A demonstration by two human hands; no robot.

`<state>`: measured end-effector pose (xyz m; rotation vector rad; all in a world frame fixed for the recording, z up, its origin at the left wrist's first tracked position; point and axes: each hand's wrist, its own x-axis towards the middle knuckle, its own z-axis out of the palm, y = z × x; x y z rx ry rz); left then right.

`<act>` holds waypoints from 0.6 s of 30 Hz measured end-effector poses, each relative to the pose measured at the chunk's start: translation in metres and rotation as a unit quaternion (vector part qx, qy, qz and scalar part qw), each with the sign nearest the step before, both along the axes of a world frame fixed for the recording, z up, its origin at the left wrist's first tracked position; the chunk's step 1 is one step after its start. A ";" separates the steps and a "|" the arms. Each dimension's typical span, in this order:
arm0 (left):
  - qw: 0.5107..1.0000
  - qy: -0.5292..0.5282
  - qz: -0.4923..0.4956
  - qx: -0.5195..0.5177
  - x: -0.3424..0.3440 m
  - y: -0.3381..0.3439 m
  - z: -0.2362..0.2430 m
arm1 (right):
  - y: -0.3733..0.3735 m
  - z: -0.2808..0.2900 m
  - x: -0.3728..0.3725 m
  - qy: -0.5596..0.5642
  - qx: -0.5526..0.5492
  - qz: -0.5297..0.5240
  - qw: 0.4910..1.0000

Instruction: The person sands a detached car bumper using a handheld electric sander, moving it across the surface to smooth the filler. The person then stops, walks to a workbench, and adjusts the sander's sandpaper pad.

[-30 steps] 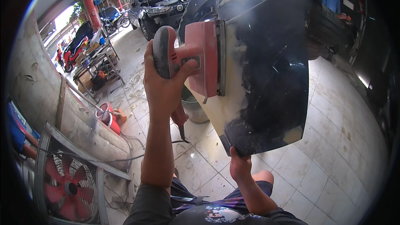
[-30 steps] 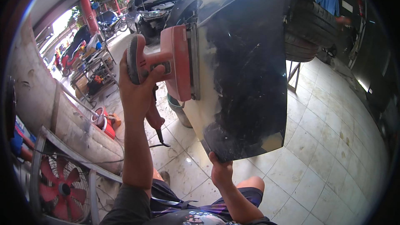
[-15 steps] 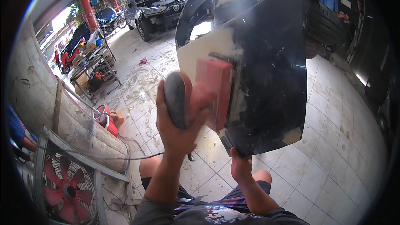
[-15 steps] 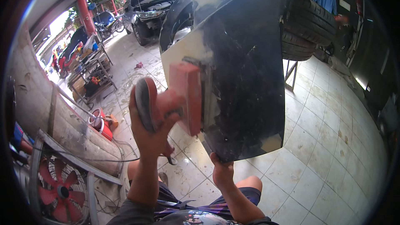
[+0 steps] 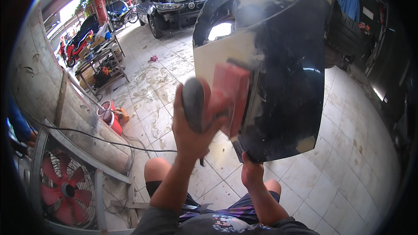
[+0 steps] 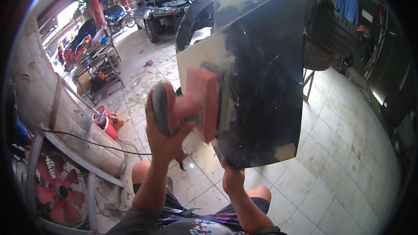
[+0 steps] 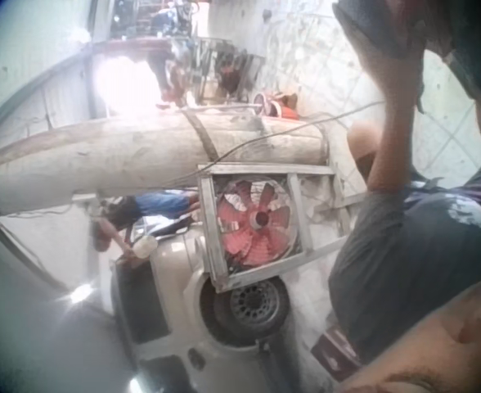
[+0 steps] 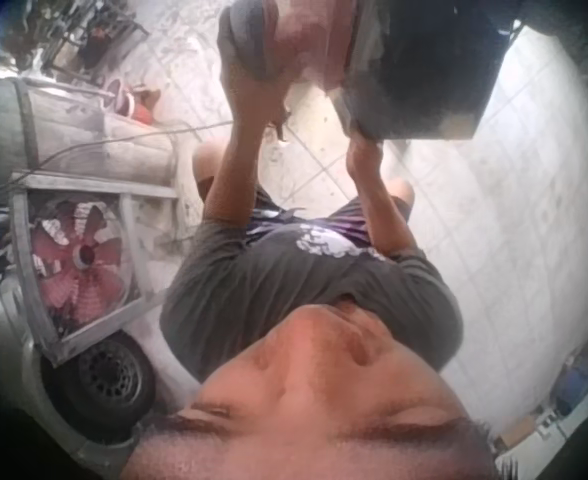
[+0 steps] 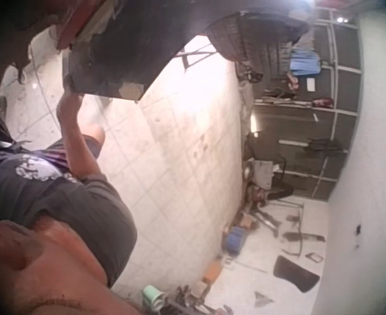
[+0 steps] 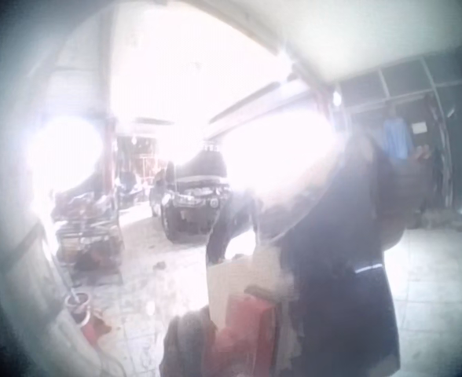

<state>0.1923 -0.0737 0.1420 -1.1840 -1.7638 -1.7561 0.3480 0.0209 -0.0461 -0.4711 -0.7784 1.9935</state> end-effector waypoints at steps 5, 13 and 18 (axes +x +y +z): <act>1.000 0.024 -0.001 0.006 -0.005 -0.003 -0.027 | 0.006 -0.010 0.006 -0.019 0.027 -0.005 0.999; 0.989 -0.100 -0.078 0.077 -0.116 0.024 0.002 | -0.009 -0.005 0.009 0.047 0.040 0.023 0.998; 0.984 -0.113 -0.105 0.085 -0.191 0.042 -0.002 | -0.009 -0.002 0.015 -0.018 0.011 0.013 1.000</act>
